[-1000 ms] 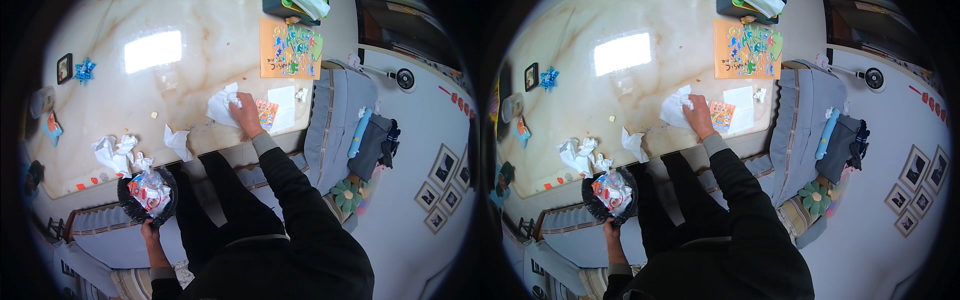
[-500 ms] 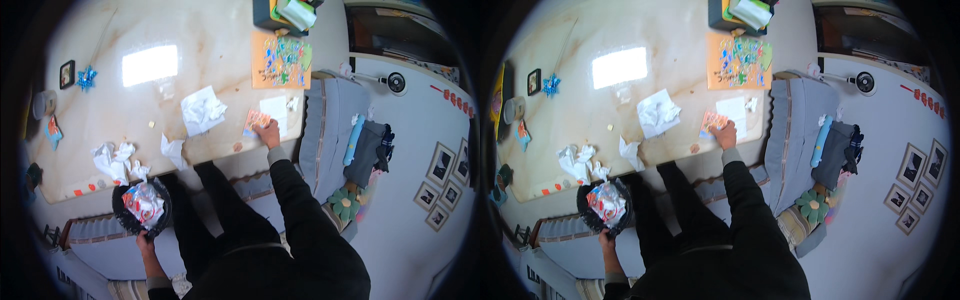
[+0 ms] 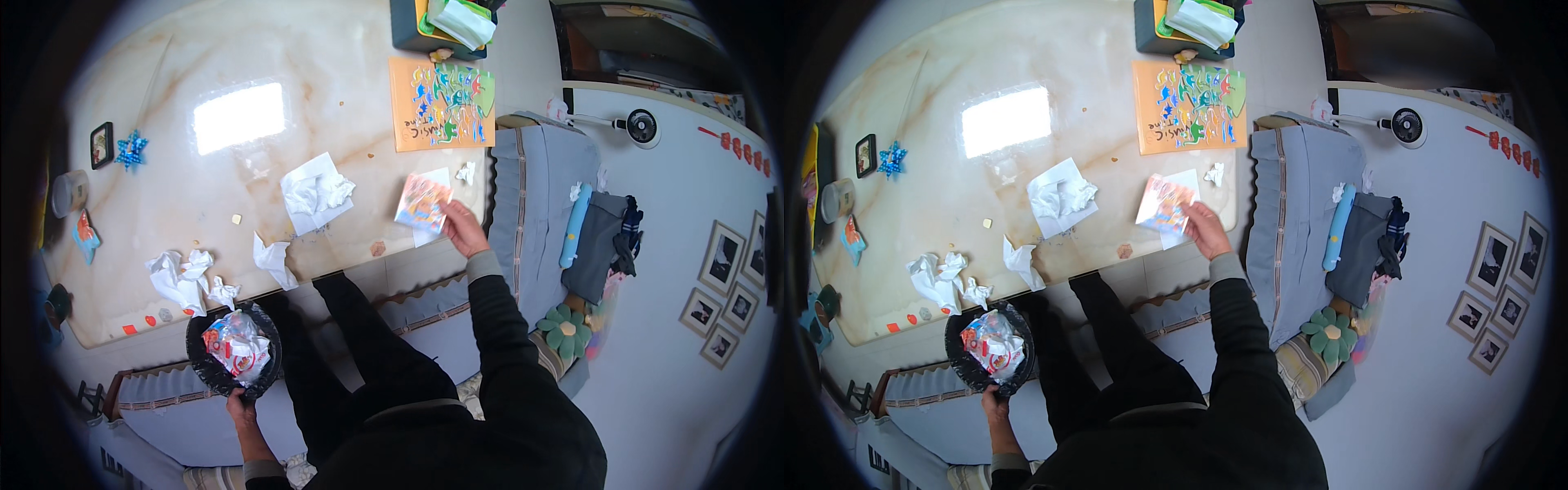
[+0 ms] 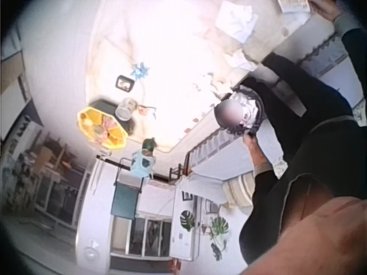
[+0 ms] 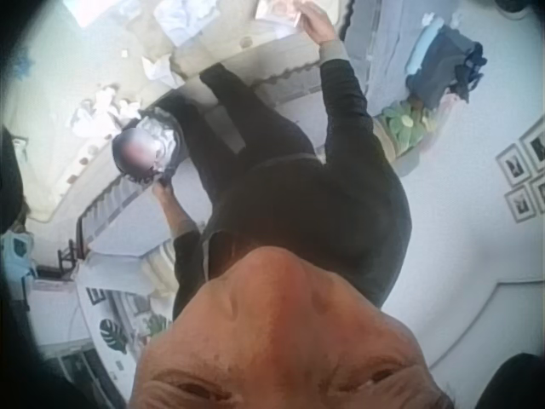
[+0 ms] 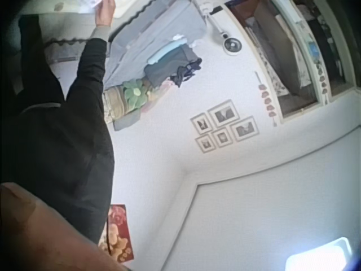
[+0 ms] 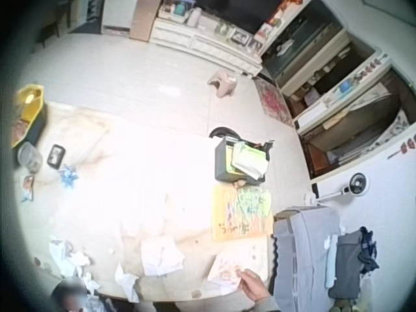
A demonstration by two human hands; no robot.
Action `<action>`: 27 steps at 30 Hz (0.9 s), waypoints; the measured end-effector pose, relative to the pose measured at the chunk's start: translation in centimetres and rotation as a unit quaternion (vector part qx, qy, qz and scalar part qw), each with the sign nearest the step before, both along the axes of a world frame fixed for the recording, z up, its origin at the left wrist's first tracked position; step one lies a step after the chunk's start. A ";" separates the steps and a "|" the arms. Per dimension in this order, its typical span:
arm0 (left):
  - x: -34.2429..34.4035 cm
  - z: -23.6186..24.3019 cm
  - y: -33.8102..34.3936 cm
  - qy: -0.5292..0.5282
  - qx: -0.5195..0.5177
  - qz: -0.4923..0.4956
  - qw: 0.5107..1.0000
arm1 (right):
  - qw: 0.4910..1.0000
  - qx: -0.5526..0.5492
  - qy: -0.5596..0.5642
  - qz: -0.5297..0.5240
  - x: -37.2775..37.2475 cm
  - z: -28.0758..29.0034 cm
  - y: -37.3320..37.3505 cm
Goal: The person clears a cluttered coffee table by hand, placing trash into a bin and wiping the surface with paper towels. They then move a small stool and place a blue star decoration into a potted plant.
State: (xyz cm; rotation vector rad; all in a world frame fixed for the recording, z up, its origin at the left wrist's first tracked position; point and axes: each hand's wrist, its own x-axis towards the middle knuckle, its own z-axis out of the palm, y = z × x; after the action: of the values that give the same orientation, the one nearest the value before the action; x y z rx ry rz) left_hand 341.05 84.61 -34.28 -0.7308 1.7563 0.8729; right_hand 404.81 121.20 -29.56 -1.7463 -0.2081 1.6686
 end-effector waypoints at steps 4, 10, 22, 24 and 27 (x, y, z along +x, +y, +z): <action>0.2 0.2 0.4 0.004 -0.038 -0.014 0.999 | 0.989 0.095 0.029 -0.106 2.8 0.5 5.8; 0.8 0.7 1.3 0.015 -0.033 -0.025 0.999 | 0.965 0.006 -0.255 0.054 8.1 -3.5 7.4; 0.8 0.5 1.7 0.047 -0.084 -0.030 0.995 | 0.833 -0.038 -0.504 0.227 2.1 -13.1 -4.1; 0.9 0.7 2.1 0.050 -0.058 -0.027 0.997 | 0.874 -0.011 -0.452 0.176 -1.1 -12.7 -3.7; 1.3 1.2 2.7 0.045 -0.045 -0.019 0.998 | 0.897 0.042 -0.385 0.213 -5.7 -10.5 -2.7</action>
State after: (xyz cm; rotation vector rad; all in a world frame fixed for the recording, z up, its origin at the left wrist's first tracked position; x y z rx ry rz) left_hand 342.38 87.30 -33.06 -0.7243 1.8937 0.8173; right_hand 399.13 118.46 -40.01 -2.3272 -1.0703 1.1050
